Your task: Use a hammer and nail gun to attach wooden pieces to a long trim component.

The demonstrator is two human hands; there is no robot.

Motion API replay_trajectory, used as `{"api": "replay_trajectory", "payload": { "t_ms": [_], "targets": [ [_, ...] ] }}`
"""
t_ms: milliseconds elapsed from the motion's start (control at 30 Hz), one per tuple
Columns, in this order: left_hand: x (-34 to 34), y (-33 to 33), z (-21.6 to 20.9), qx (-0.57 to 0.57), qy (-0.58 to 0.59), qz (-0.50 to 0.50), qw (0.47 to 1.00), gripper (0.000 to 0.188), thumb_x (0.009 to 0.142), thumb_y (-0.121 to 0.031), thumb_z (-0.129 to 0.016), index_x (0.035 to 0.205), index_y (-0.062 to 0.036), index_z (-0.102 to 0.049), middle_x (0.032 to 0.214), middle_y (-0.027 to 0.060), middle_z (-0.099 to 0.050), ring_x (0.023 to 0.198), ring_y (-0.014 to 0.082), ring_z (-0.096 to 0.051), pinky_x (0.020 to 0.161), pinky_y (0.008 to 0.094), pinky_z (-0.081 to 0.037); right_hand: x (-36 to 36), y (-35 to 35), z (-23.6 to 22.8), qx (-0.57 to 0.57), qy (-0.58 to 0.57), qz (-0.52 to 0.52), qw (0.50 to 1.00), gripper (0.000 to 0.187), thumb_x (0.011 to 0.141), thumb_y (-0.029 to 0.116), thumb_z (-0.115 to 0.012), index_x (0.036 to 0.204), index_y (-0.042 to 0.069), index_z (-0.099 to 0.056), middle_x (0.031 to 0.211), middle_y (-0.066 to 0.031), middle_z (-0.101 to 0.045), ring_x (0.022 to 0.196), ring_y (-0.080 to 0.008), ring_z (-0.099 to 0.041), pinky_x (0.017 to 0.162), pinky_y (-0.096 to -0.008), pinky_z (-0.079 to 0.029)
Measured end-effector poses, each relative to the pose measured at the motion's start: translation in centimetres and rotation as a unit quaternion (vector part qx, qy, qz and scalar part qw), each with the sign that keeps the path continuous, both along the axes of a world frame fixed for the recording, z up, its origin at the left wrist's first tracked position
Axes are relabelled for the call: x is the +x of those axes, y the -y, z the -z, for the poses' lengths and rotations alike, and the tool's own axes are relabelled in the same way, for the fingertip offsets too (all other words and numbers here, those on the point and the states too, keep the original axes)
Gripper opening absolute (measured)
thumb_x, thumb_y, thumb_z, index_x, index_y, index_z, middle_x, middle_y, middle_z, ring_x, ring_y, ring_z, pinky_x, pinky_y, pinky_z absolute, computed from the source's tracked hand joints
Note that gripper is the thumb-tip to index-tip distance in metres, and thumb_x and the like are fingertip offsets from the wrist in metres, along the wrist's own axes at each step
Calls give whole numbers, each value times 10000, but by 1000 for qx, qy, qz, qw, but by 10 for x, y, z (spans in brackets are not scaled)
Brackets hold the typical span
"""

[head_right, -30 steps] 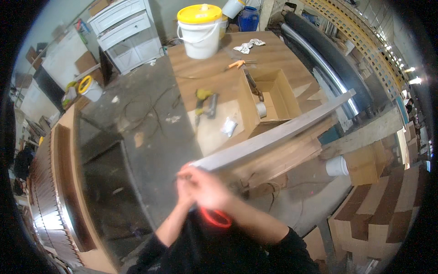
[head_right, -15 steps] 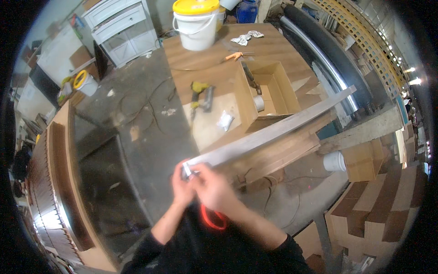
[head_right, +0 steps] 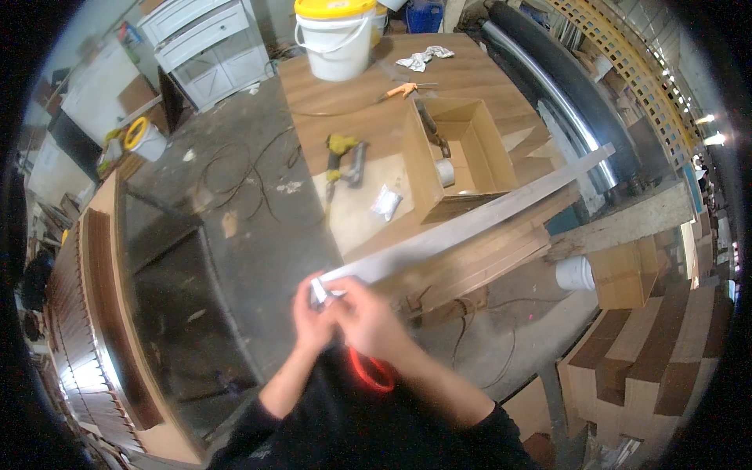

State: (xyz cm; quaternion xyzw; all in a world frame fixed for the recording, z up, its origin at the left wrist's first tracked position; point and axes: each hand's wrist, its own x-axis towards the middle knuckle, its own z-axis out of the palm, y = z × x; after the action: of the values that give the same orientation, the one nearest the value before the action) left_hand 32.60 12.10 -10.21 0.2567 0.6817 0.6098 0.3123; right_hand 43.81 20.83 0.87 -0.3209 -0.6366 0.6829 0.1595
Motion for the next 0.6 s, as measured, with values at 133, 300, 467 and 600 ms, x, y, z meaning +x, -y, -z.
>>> {"api": "replay_trajectory", "payload": {
  "t_ms": [133,300,467,600],
  "targets": [
    [0,0,1,14,1,-4,1000,529,775,-22,-726,1284,-43,-583,1189,129,-645,1146,250,-605,1014,366,-461,0,-1,-1,-24,-8,-8,1000,291,1020,113,-544,1298,29,-544,809,-67,-653,506,-82,-541,458,-239,-434],
    [1,-1,-7,3,-18,-15,1000,529,757,-23,-731,1266,-46,-593,1178,125,-650,1120,242,-616,997,360,-472,1,-3,-2,-53,6,-12,999,305,1023,141,-546,1303,18,-539,809,-70,-650,503,-86,-538,456,-237,-431],
    [1,1,-6,7,-33,-16,999,535,747,-26,-735,1263,-48,-596,1172,122,-659,1116,241,-624,993,361,-476,0,-4,-4,-66,24,-14,997,314,1018,156,-560,1295,10,-539,810,-74,-651,499,-89,-535,456,-238,-424],
    [-1,-1,-15,-12,-92,-12,996,535,742,-24,-733,1260,-45,-601,1204,129,-661,1139,250,-623,1005,363,-471,0,-4,-5,-65,27,-33,997,312,1016,150,-558,1294,9,-539,813,-79,-654,504,-89,-535,456,-238,-418]
  ]
}}
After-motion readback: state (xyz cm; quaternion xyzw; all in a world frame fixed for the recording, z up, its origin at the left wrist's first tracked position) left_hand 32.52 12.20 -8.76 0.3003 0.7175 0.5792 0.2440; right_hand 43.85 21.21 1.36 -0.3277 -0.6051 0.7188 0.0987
